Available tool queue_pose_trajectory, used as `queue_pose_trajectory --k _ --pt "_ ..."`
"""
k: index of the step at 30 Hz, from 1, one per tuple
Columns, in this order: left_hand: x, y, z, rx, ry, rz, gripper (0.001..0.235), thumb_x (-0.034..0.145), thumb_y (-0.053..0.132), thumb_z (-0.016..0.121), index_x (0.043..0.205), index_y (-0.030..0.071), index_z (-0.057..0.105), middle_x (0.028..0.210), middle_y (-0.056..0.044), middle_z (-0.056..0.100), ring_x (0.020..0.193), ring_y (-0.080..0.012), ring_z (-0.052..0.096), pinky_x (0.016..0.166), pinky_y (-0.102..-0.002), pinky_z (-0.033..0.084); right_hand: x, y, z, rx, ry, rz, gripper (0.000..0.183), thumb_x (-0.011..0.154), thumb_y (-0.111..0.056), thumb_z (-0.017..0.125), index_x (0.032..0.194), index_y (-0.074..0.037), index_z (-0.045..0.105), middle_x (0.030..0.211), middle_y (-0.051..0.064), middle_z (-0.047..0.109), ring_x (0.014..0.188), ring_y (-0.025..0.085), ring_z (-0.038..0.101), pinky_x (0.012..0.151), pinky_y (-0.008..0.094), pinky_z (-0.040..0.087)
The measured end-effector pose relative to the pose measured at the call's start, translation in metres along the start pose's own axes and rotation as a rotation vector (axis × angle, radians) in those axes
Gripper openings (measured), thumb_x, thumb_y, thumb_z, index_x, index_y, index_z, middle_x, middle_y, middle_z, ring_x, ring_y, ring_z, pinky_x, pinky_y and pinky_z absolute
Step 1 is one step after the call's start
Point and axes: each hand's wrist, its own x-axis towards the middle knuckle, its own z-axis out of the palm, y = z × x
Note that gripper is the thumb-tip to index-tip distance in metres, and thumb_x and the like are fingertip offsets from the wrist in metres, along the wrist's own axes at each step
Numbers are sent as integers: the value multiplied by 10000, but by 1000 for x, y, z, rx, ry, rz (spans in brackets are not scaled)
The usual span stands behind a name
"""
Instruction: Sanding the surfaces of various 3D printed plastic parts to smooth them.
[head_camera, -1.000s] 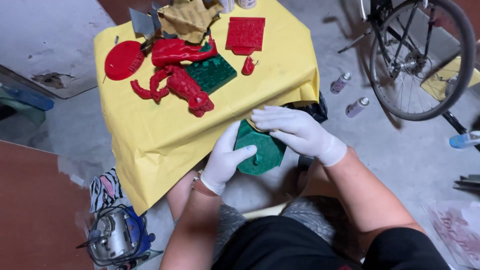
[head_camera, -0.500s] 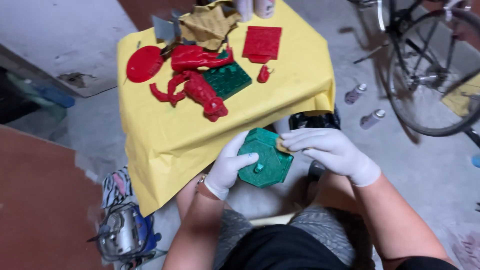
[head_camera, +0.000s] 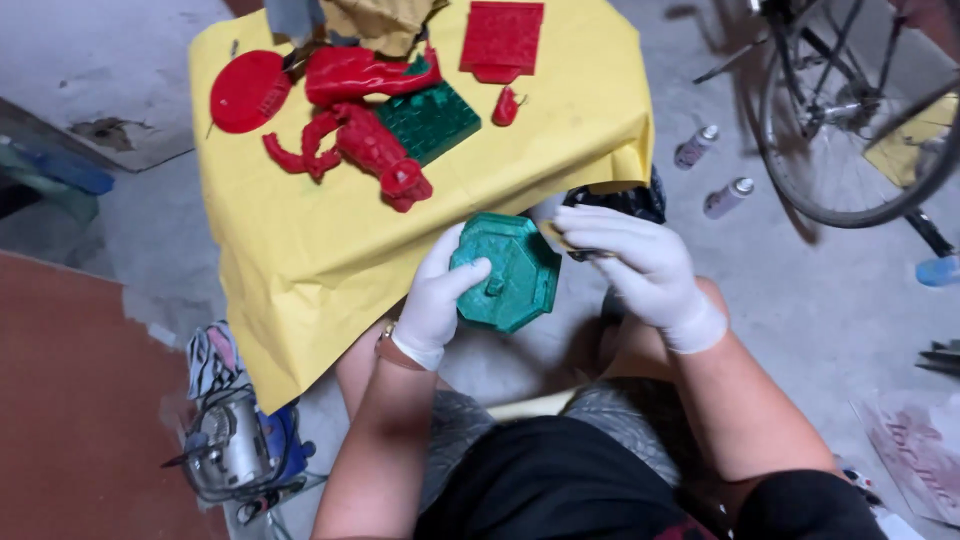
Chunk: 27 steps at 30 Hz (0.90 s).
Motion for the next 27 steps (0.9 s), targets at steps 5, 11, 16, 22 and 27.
queue_pose_trajectory --k 5,11,16,22,27 --pt "-2 -4 4 -39 -5 29 582 857 27 749 1415 58 587 1212 -116 692 1096 -207 676 973 -388 570 5 -16 35 -15 -7 -29 216 985 -30 600 1147 55 714 1236 253 711 1177 477 673 1032 628 499" --pt "-10 -13 -11 -180 163 59 537 885 64 726 1401 40 579 1213 -99 675 1084 -200 668 985 -370 553 -31 -16 24 82 140 194 237 1023 -91 541 1109 67 695 1241 255 711 1235 423 662 1077 558 505" --pt "-12 -20 12 -89 154 70 615 837 64 773 1420 63 579 1270 -105 664 1150 -199 647 1033 -359 528 -30 -4 48 -58 127 44 265 1043 -94 525 1155 77 692 1274 274 689 1281 479 614 1132 566 437" --pt "-28 40 -45 169 334 170 735 903 171 748 1512 -55 405 1454 -234 494 1372 -314 473 1190 -473 378 -87 21 39 52 201 393 239 1027 22 510 1184 112 666 1226 284 701 1231 416 644 1099 538 484" --pt "-16 112 -123 496 805 306 738 952 146 742 1571 118 340 1514 -256 450 1447 -363 428 1207 -487 364 -81 37 53 844 1024 895 112 1049 -76 582 1043 -46 690 1061 159 758 930 354 773 910 597 608"
